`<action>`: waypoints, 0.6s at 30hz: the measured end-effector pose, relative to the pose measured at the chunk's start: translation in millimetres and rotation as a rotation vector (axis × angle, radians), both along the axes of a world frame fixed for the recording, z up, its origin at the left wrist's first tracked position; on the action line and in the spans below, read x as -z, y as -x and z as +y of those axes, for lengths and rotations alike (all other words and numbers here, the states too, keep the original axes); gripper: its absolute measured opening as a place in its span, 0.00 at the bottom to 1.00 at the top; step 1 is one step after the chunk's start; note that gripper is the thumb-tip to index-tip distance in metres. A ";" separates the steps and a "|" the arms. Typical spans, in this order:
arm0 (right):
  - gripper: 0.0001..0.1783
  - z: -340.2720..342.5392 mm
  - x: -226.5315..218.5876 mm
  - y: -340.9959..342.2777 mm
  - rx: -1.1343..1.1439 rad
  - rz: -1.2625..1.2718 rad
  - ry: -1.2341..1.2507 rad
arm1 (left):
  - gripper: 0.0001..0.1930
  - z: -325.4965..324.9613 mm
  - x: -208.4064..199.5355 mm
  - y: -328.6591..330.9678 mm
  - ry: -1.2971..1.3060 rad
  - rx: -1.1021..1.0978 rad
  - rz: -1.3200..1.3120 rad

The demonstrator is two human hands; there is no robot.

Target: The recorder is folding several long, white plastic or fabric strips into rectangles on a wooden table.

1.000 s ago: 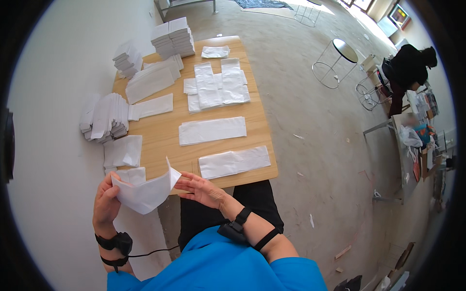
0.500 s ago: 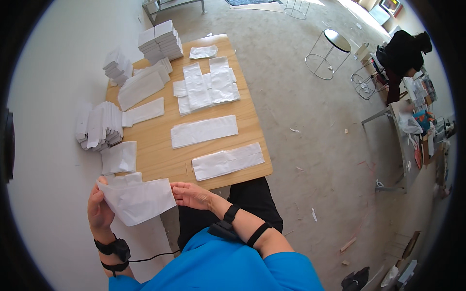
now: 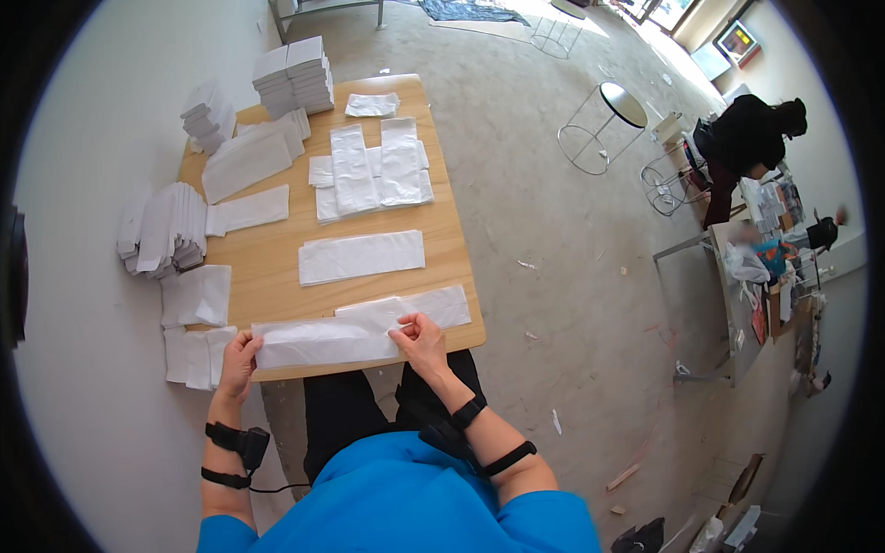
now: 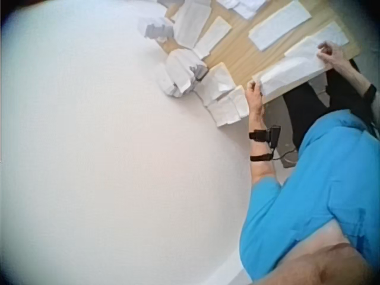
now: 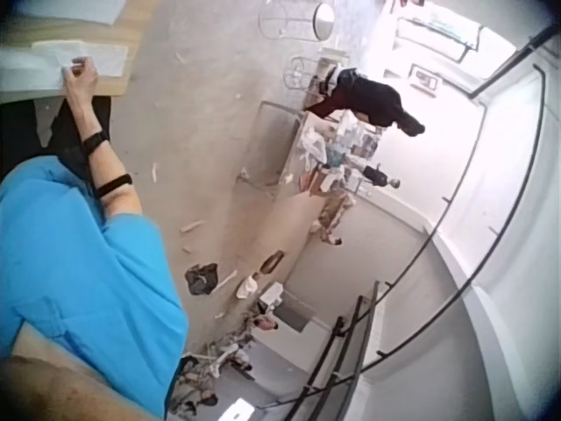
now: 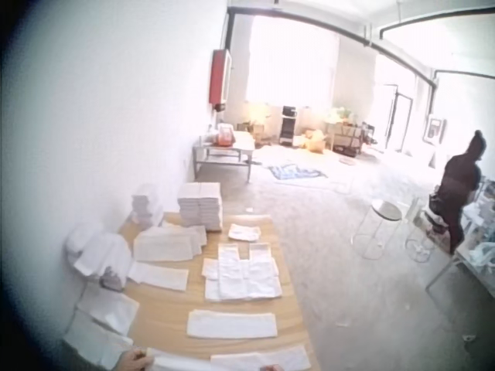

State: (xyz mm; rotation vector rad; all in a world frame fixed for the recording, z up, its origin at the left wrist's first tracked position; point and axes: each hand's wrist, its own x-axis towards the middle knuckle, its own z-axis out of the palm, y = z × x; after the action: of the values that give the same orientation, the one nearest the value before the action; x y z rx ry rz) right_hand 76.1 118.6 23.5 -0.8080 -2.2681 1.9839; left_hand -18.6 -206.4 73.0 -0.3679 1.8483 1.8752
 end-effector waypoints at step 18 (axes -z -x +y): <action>0.14 12.9 31.1 34.6 -0.040 -0.064 -0.385 | 0.08 10.7 97.7 8.6 0.377 0.018 0.188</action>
State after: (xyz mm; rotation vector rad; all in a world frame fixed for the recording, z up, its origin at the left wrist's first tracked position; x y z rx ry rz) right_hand 41.5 131.5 -7.6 -0.7969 -2.5987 1.4739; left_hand -27.2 -195.7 -24.7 -0.3044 2.3298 1.5896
